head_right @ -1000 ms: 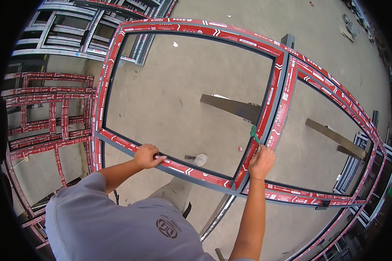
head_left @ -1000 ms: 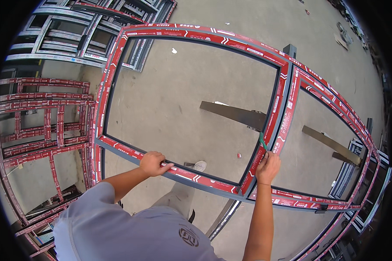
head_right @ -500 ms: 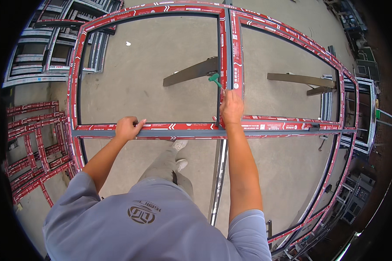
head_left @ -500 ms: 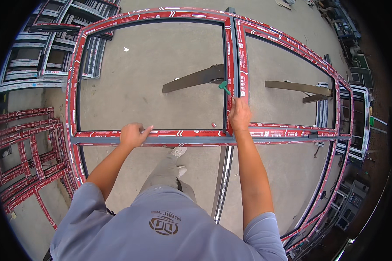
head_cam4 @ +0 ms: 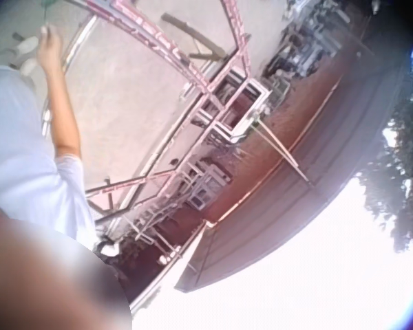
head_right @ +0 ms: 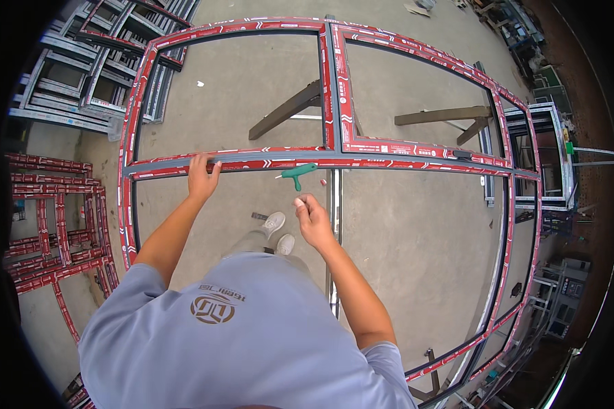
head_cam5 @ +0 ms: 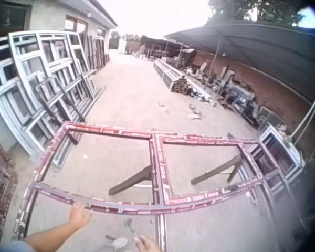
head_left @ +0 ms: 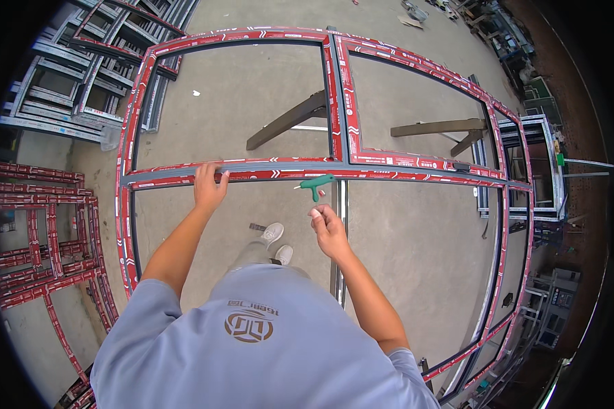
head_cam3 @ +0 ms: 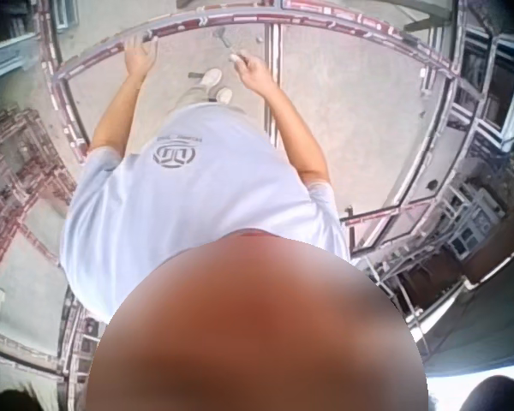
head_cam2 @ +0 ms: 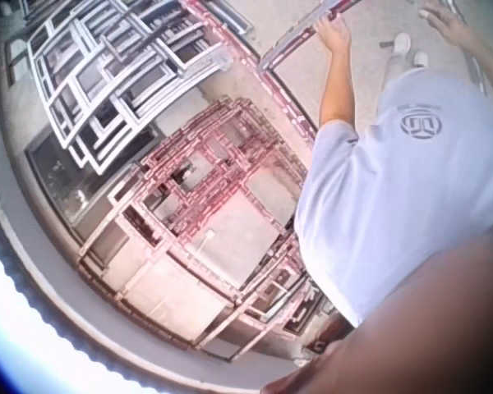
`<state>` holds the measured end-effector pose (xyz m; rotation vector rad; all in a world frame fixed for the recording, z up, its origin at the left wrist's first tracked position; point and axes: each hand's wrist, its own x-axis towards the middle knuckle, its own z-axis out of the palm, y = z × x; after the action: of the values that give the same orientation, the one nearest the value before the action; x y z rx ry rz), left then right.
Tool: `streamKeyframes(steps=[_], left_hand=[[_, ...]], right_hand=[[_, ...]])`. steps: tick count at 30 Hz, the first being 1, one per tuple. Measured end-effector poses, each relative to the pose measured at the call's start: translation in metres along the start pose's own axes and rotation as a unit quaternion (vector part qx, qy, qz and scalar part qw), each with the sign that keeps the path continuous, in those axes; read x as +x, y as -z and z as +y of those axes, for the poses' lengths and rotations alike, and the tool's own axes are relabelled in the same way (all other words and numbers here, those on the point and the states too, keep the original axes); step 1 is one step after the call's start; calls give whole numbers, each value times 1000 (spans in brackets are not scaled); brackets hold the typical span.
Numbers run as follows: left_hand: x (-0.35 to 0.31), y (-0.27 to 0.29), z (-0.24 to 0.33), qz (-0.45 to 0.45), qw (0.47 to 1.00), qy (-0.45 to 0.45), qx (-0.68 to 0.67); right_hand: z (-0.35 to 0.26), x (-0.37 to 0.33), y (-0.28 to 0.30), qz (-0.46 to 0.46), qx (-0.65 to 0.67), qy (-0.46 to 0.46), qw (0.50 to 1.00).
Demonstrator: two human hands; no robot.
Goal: The person assembles a window frame by inserting a black rubber seal into the grooves of a red and grey metal frame using a green T-handle tool. They work along the edges and corners, then lift and reposition the frame to continue the process.
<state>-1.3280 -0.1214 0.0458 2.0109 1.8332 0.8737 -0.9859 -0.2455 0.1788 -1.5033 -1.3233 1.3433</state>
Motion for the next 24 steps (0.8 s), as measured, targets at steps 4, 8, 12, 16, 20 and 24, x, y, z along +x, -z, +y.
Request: streamKeyframes(steps=[4, 8, 12, 16, 20, 24], left_hand=[[-110, 32, 23, -82, 996, -39, -6], [-197, 67, 32, -181, 983, -35, -22], [-243, 100, 31, -185, 982, 19, -20], [-270, 135, 6, -155, 981, 114, 11], [-302, 164, -27, -58, 987, 151, -8], [-342, 202, -60, 20, 984, 176, 21]], right_hand=[[-5, -35, -6, -95, 105, 32, 989], [6, -50, -17, -109, 57, 33, 992], [17, -65, -47, -142, 135, 33, 980], [17, -64, -100, -124, 25, 64, 990], [12, -61, -130, -154, 47, 152, 975], [-1, -31, -172, -109, -70, 86, 988]])
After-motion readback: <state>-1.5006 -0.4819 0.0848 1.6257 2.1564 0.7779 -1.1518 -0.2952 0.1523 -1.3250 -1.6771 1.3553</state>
